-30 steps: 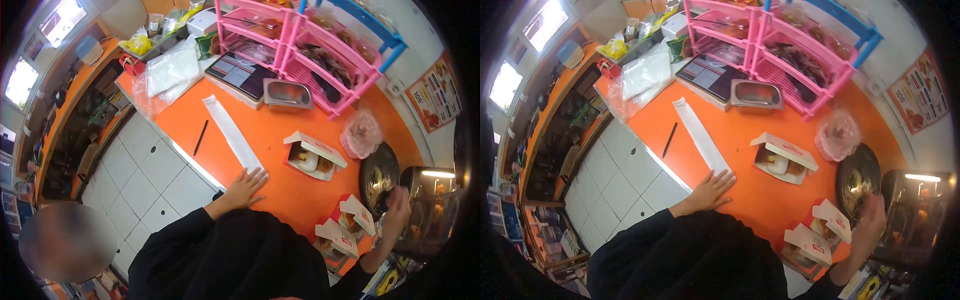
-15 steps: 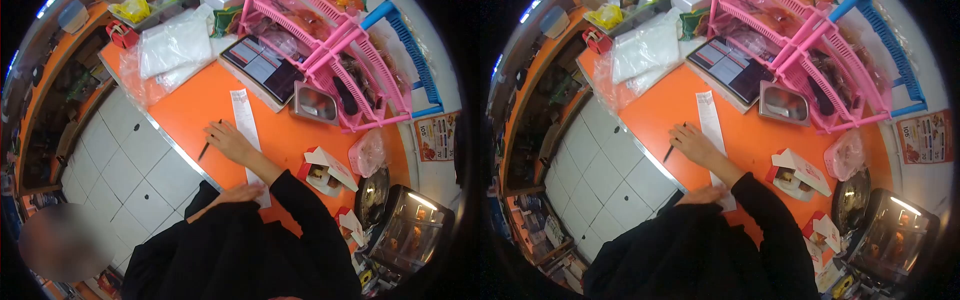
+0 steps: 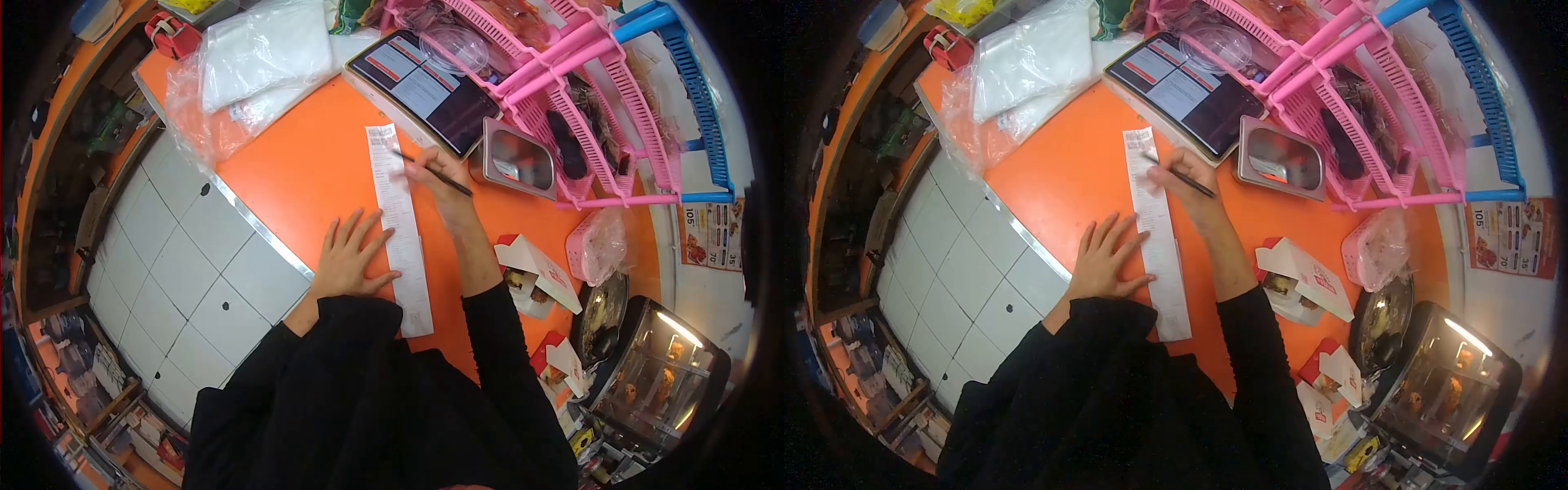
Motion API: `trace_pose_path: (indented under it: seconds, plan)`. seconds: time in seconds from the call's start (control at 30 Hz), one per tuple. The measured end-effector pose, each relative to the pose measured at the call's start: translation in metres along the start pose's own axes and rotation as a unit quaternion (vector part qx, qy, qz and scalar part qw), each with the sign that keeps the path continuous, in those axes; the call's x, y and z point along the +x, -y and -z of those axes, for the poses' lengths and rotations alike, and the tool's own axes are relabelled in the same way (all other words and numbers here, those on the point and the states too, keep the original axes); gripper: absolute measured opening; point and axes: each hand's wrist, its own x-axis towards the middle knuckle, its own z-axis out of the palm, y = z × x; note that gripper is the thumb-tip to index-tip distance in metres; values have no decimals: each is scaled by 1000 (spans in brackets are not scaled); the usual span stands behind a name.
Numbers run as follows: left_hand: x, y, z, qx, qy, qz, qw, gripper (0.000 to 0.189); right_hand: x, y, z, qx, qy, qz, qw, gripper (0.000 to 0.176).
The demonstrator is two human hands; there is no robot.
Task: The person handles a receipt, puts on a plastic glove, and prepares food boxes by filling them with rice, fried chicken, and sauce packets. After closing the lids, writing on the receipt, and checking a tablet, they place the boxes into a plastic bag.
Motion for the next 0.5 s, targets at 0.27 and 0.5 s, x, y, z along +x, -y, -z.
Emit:
trace_pose_path:
  seconds: [0.27,0.5]
  plan:
    - [1,1,-2,24,28,4,999,69,13,-20,-29,165,-143,-127,968,26]
    - [2,2,-1,27,33,8,999,67,8,-55,-26,-62,-141,-17,988,32]
